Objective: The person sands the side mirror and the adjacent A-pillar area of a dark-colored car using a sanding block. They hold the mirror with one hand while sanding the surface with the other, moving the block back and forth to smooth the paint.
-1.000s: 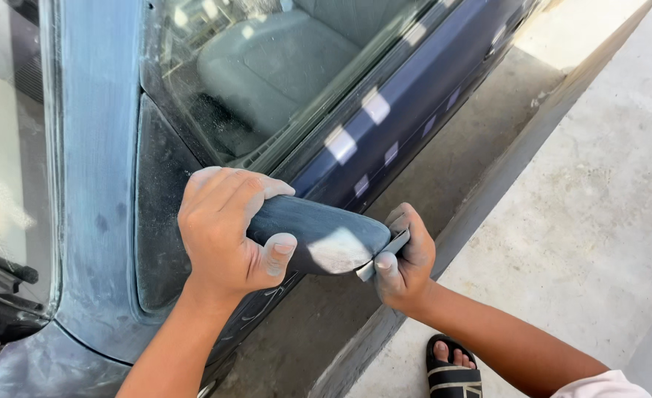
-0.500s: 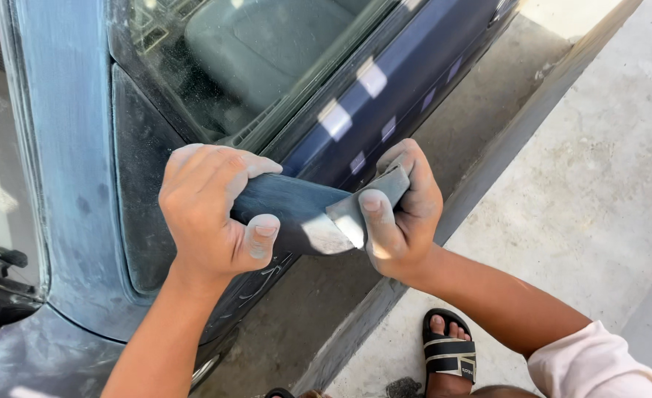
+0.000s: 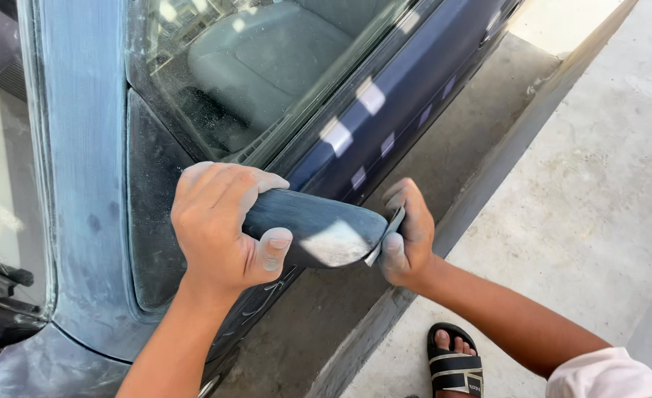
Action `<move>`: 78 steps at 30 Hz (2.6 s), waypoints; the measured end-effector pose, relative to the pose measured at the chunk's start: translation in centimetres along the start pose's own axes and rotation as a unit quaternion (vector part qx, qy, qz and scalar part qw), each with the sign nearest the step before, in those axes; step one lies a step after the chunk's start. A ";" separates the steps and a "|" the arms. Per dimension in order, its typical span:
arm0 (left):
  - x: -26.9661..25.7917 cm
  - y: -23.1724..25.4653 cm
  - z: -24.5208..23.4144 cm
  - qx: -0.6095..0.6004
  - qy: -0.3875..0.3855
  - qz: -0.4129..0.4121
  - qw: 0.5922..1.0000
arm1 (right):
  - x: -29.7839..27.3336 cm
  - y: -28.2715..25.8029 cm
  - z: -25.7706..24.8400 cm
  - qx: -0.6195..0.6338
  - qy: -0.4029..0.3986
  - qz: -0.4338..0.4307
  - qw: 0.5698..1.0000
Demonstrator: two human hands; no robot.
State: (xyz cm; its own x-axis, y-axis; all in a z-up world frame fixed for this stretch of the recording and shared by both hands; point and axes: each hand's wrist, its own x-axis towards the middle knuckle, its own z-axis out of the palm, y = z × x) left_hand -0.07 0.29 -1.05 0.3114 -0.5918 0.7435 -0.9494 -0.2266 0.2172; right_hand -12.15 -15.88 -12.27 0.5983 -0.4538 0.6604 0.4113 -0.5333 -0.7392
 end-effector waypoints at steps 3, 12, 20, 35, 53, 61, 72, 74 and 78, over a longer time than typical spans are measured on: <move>-0.2 0.3 0.1 -0.007 -0.019 -0.004 1.000 | 3.1 -2.4 0.0 0.013 0.046 -0.092 0.995; 0.0 0.6 -0.1 0.000 -0.037 -0.014 0.999 | 3.1 -2.2 -0.5 -0.019 0.015 -0.073 0.997; -0.3 0.1 0.3 0.005 -0.018 -0.001 1.000 | -0.4 0.8 -0.9 0.044 -0.039 -0.028 0.998; -0.2 0.2 0.2 0.000 -0.017 0.000 1.000 | 4.6 -2.9 -3.2 0.037 -0.171 0.020 0.984; 0.2 0.3 -0.7 -0.041 -0.039 -0.003 0.998 | 8.9 -6.8 -1.3 -0.191 -0.233 0.062 0.952; 0.0 0.1 -0.3 -0.027 -0.013 0.010 0.999 | 8.0 -6.6 -2.4 -0.141 -0.207 0.047 0.967; -0.2 -0.2 -0.7 -0.041 0.015 0.025 0.999 | 7.5 -7.5 -2.3 -0.200 -0.183 0.084 0.959; 0.2 -0.1 -1.1 -0.057 -0.034 0.039 0.997 | 8.7 -7.3 0.1 -0.299 -0.206 -0.041 0.931; -0.2 -0.7 -1.5 -0.069 -0.034 0.042 0.996 | 8.5 -8.2 -0.9 -0.301 -0.236 -0.024 0.924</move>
State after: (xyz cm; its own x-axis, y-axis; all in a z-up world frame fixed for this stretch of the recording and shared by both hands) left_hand 0.53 1.68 -0.41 0.2279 -0.6569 0.7187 -0.9673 -0.0686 0.2441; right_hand -11.07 -16.07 -0.47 0.8807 -0.1334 0.4545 0.0729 -0.9099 -0.4084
